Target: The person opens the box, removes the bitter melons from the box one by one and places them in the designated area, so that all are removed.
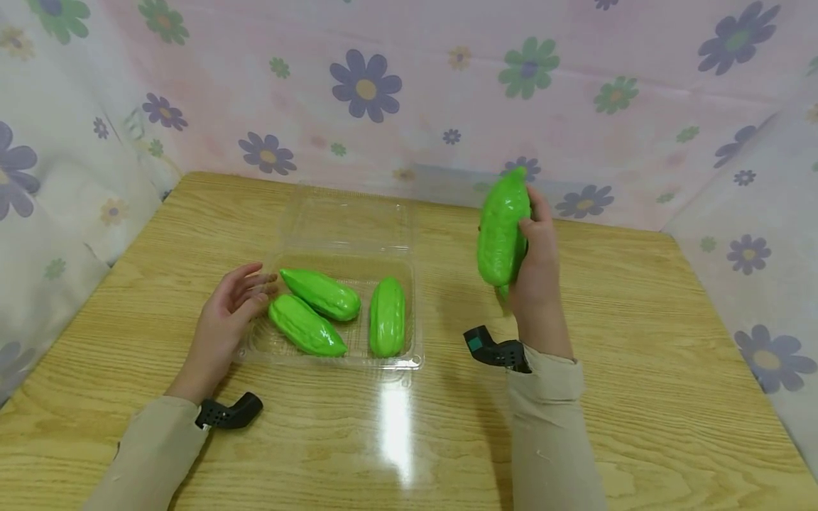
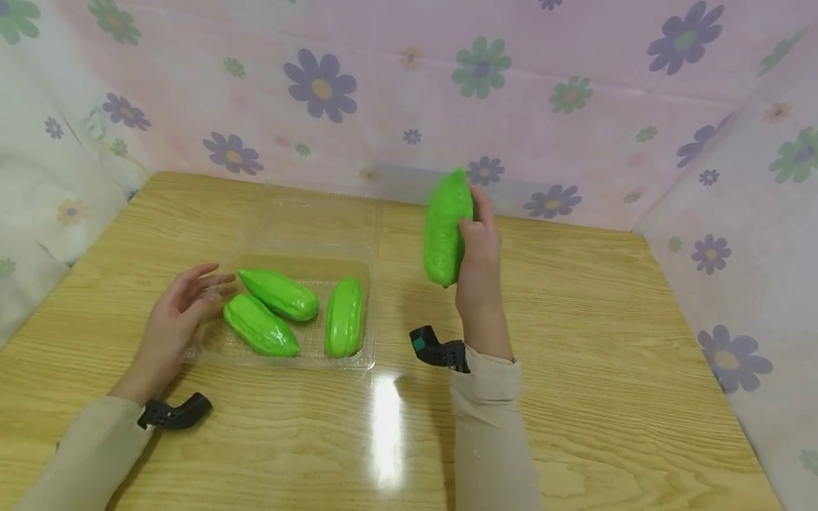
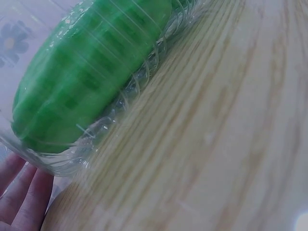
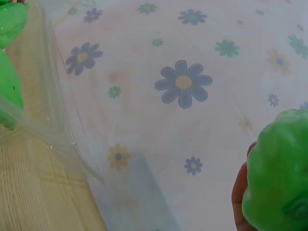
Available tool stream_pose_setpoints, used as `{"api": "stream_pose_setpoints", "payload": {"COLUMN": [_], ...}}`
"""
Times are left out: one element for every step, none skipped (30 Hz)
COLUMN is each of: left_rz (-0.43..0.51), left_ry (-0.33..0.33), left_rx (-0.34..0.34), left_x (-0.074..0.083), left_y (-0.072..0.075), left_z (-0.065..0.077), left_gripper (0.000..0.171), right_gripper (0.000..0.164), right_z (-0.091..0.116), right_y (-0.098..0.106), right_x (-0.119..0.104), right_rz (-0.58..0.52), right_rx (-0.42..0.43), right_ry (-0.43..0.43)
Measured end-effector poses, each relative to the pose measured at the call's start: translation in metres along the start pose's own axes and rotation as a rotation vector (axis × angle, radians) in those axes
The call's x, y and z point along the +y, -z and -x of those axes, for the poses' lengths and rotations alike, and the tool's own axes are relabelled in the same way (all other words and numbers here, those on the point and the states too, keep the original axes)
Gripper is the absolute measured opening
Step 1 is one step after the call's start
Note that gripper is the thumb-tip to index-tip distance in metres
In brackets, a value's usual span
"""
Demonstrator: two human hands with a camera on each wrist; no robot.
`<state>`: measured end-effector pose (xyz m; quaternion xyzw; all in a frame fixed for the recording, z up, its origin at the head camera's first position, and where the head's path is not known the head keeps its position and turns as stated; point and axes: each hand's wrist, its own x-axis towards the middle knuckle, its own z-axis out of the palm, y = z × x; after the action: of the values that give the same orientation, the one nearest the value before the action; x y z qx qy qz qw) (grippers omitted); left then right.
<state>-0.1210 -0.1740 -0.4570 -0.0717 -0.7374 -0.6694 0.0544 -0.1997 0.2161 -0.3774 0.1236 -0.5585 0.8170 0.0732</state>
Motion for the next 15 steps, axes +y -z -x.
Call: {"api": "stream_pose_setpoints", "payload": {"left_rz": [0.002,0.005,0.004,0.002,-0.002,-0.003,-0.006,-0.010,-0.016,-0.014,-0.011,-0.008,-0.011,-0.012,-0.014], "left_ry": [0.000,-0.002,-0.001,-0.001,0.000,0.001,0.002,0.001,0.002,0.002,0.003,0.003,0.002,0.003,0.006], "left_rx": [0.000,0.000,0.000,-0.001,-0.001,-0.001,-0.001,-0.002,-0.001,-0.003,-0.003,-0.005,-0.005,-0.005,-0.005], "left_x": [0.000,0.000,0.000,0.000,0.000,0.000,0.000,0.000,0.000,0.000,0.000,0.001,0.001,0.002,0.002], "left_y": [0.000,0.000,0.000,0.001,0.001,0.001,0.001,0.002,0.002,0.002,0.002,0.002,0.002,0.002,0.002], "left_z": [0.000,0.000,0.000,0.000,0.000,0.000,0.000,0.000,0.000,-0.001,-0.001,-0.001,-0.001,-0.002,-0.002], "left_gripper": [0.045,0.045,0.045,0.045,0.045,0.046,0.046,0.046,0.046,0.046,0.045,0.045,0.045,0.045,0.045], "right_gripper": [0.050,0.049,0.049,0.051,0.051,0.051,0.052,0.052,0.053,0.053,0.052,0.052,0.052,0.052,0.052], "right_z": [-0.001,-0.002,0.007,0.011,0.013,0.016,0.018,0.019,0.020,0.020,0.019,0.019,0.018,0.017,0.017], "right_y": [0.003,0.005,-0.010,-0.017,-0.022,-0.027,-0.030,-0.031,-0.032,-0.031,-0.029,-0.026,-0.024,-0.021,-0.019], "right_x": [0.003,0.005,-0.006,-0.013,-0.018,-0.023,-0.028,-0.030,-0.033,-0.034,-0.034,-0.034,-0.034,-0.033,-0.033], "right_rz": [0.040,0.064,0.109,0.107,0.108,0.104,0.095,0.088,0.085,0.075,0.081,0.075,0.076,0.071,0.072], "right_rx": [0.005,0.009,0.038,0.053,0.061,0.073,0.091,0.103,0.114,0.123,0.125,0.130,0.135,0.140,0.145], "right_ry": [0.026,0.049,0.042,0.036,0.041,0.039,0.030,0.024,0.020,0.015,0.027,0.026,0.028,0.029,0.032]}}
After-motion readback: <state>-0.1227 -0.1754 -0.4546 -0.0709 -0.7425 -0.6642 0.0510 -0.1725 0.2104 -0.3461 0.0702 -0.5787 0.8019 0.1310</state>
